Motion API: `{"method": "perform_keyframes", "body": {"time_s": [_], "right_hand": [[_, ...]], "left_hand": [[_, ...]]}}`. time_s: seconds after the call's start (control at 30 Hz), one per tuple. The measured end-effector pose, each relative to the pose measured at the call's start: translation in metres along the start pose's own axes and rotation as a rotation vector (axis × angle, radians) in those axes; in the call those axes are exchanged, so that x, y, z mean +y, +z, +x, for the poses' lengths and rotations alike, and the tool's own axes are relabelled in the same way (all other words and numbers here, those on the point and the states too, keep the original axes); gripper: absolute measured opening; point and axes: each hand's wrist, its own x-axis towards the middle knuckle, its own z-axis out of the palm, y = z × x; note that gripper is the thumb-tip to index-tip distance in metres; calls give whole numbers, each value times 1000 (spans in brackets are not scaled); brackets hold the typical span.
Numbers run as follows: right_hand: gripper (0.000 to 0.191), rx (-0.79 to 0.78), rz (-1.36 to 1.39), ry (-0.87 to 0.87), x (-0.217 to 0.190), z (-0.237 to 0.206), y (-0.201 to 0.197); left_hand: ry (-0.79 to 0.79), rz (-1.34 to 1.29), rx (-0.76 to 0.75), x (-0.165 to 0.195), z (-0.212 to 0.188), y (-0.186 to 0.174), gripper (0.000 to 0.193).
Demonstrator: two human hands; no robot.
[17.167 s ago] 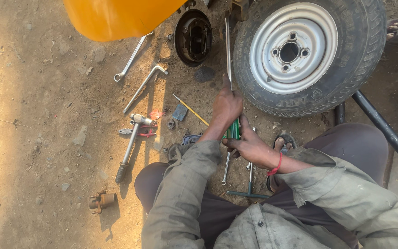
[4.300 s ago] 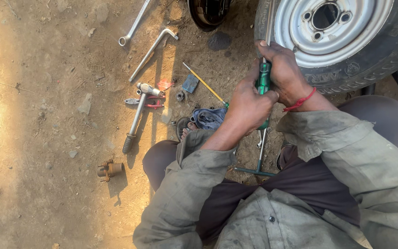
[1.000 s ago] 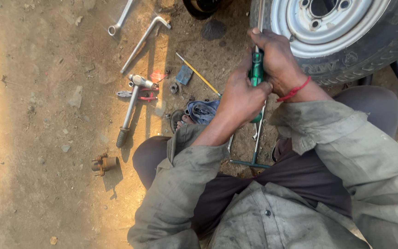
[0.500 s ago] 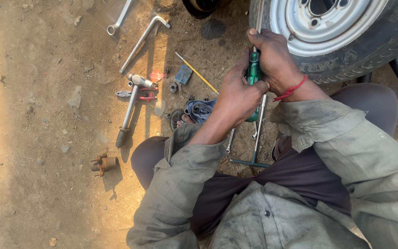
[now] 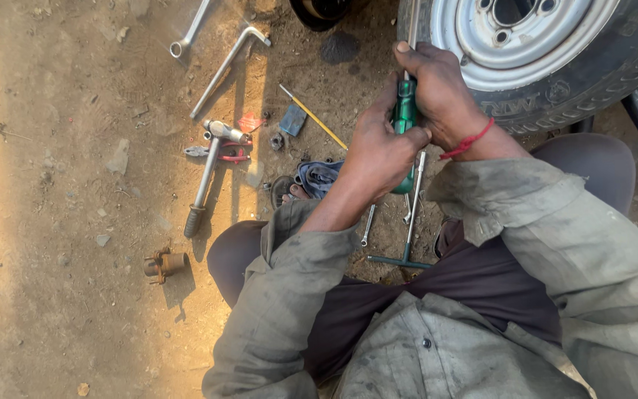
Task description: The person sits on the ground and uses a green-handled screwdriver to work on the hub of a vehicle wheel. They manipulate the tool with both hands, applying pressure to the wheel's center area while various other tools lie on the dirt nearby.
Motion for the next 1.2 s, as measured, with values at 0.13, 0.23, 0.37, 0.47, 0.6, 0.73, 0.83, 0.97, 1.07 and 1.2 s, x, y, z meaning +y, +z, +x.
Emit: {"method": "perform_keyframes", "body": {"time_s": [0.13, 0.23, 0.37, 0.47, 0.6, 0.73, 0.83, 0.97, 1.07, 1.2], "right_hand": [[24, 6, 106, 61, 1, 0, 2], [26, -5, 87, 21, -4, -1, 3], [35, 2, -57, -20, -17, -10, 9], [35, -43, -2, 36, -22, -32, 3], [35, -60, 137, 109, -22, -51, -8], [36, -36, 109, 137, -24, -51, -17], [38, -30, 174, 81, -29, -40, -22], [42, -82, 216, 78, -39, -25, -30], [47, -119, 248, 30, -41, -7, -30], [49, -130, 228, 28, -39, 14, -31]], "left_hand": [[-75, -26, 20, 1, 0, -2, 86], [-2, -33, -8, 10, 0, -2, 87], [-30, 173, 33, 29, -9, -2, 87], [-114, 216, -3, 37, -26, 3, 87], [34, 298, -15, 37, -33, 9, 82], [-96, 323, -60, 38, -29, 16, 86], [-49, 355, -37, 42, -24, 22, 85], [28, 465, 3, 47, -2, 33, 93], [-15, 475, 20, 49, 13, 35, 94], [-30, 464, 28, 49, 27, 29, 98]]}}
